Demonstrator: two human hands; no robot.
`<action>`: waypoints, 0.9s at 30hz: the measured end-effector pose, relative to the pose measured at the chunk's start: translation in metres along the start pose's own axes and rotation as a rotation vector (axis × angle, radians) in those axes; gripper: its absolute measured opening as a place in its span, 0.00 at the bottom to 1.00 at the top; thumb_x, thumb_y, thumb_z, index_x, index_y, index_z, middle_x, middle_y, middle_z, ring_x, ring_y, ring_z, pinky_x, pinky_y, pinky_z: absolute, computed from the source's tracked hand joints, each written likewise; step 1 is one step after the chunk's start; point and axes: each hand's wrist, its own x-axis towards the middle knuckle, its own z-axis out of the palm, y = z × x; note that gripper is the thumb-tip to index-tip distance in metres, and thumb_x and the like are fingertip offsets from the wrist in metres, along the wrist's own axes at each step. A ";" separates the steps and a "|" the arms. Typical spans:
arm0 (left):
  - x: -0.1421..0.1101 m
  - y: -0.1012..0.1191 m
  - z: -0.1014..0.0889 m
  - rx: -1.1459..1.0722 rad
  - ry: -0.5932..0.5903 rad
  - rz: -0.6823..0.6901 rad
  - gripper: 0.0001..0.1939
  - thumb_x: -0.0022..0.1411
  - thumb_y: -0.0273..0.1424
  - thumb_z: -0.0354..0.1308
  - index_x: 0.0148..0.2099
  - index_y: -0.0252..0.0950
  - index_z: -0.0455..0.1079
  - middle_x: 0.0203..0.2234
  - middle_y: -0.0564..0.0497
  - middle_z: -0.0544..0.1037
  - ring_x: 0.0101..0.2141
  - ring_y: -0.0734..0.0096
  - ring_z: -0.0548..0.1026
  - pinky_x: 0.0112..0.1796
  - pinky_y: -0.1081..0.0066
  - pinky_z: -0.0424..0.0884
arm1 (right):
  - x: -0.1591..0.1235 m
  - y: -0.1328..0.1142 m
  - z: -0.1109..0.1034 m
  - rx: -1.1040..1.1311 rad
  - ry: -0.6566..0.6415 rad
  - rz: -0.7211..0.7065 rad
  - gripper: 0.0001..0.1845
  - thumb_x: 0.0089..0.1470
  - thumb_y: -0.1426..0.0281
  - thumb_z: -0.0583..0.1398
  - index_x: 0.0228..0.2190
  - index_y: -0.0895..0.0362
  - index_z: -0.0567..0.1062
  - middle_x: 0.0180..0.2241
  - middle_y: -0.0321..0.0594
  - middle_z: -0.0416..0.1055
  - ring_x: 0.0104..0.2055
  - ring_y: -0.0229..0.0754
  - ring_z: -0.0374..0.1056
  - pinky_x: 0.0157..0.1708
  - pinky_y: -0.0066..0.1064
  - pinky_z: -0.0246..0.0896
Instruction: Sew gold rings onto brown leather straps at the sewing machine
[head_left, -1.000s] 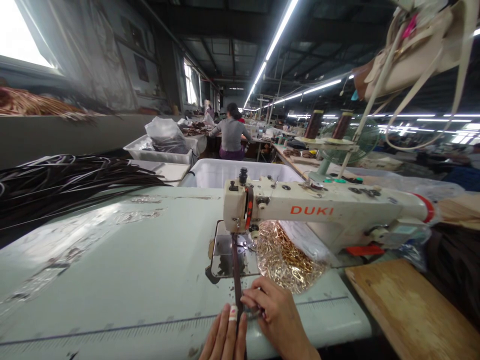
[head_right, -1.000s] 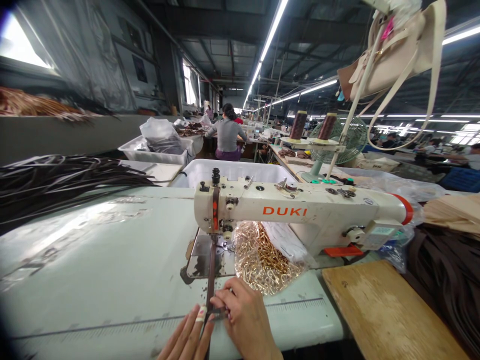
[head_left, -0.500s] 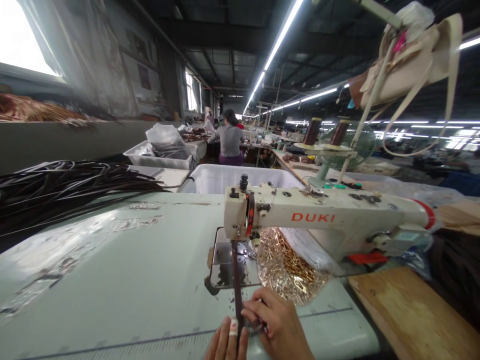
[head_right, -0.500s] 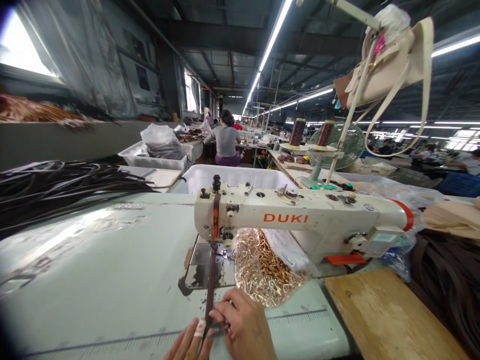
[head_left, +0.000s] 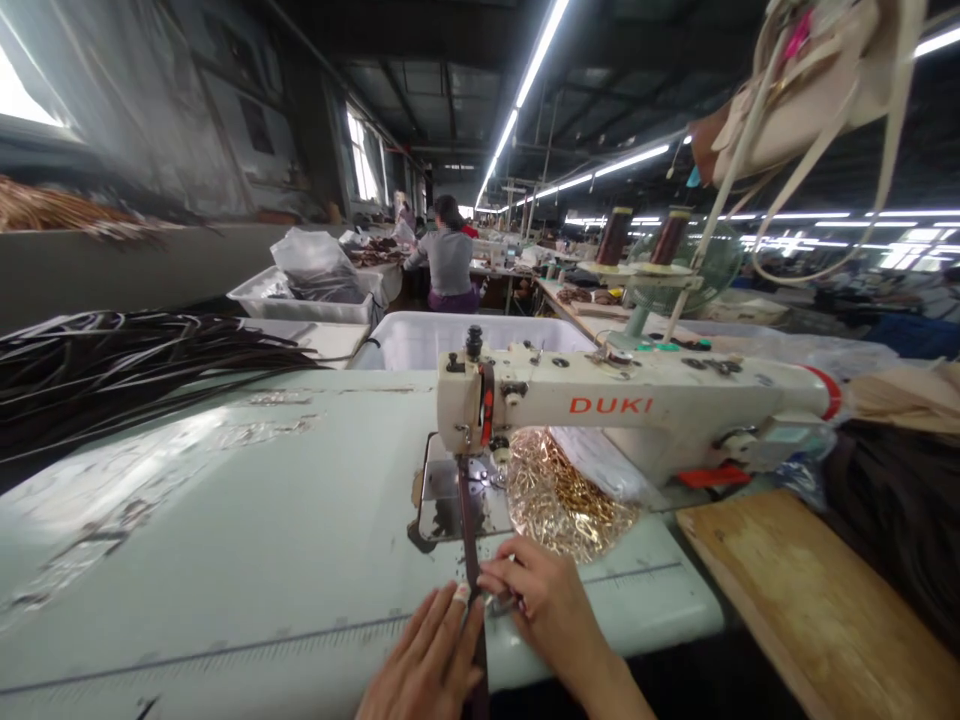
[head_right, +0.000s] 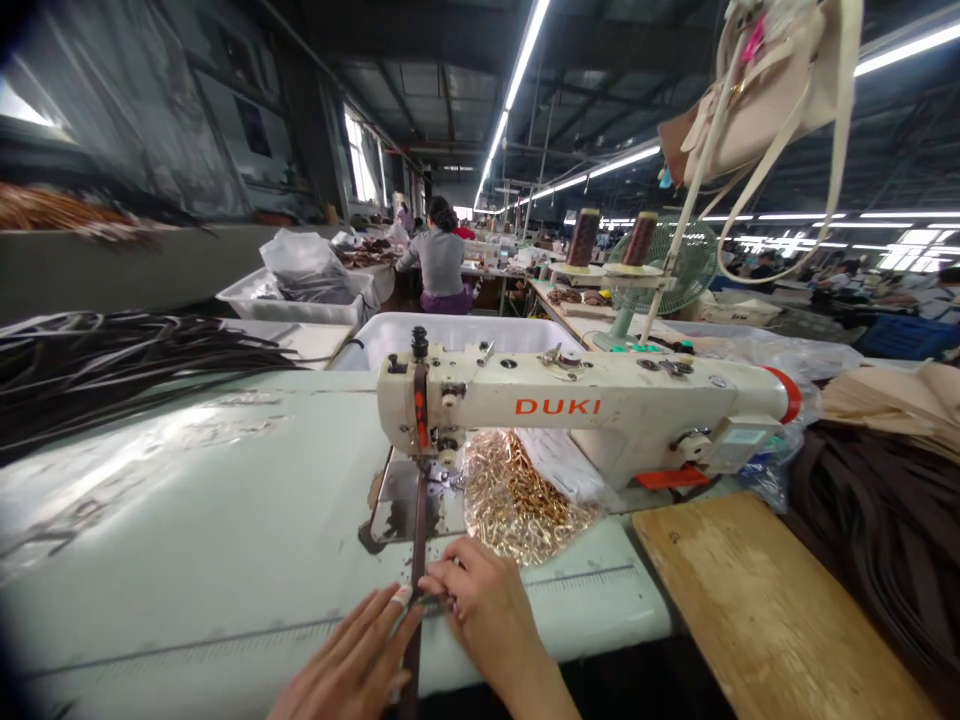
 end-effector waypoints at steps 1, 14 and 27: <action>0.002 -0.001 -0.005 -0.047 -0.046 -0.027 0.18 0.67 0.24 0.43 0.55 0.33 0.67 0.49 0.46 0.76 0.50 0.63 0.73 0.48 0.69 0.73 | 0.000 -0.001 -0.001 -0.004 -0.012 0.007 0.10 0.62 0.69 0.55 0.37 0.54 0.77 0.34 0.39 0.71 0.34 0.38 0.68 0.33 0.27 0.61; 0.038 -0.030 -0.022 -0.567 -0.287 -0.168 0.15 0.68 0.24 0.43 0.48 0.38 0.69 0.40 0.49 0.76 0.44 0.68 0.74 0.46 0.69 0.73 | 0.001 -0.002 -0.005 -0.008 -0.057 0.005 0.10 0.63 0.67 0.55 0.39 0.54 0.77 0.35 0.40 0.71 0.35 0.38 0.67 0.33 0.27 0.60; 0.058 -0.070 0.000 -0.552 -0.147 -0.078 0.23 0.73 0.35 0.37 0.41 0.38 0.74 0.32 0.55 0.77 0.35 0.77 0.75 0.39 0.81 0.71 | 0.000 0.001 0.000 -0.030 -0.069 0.018 0.10 0.60 0.74 0.55 0.38 0.53 0.75 0.34 0.38 0.70 0.34 0.39 0.67 0.31 0.28 0.57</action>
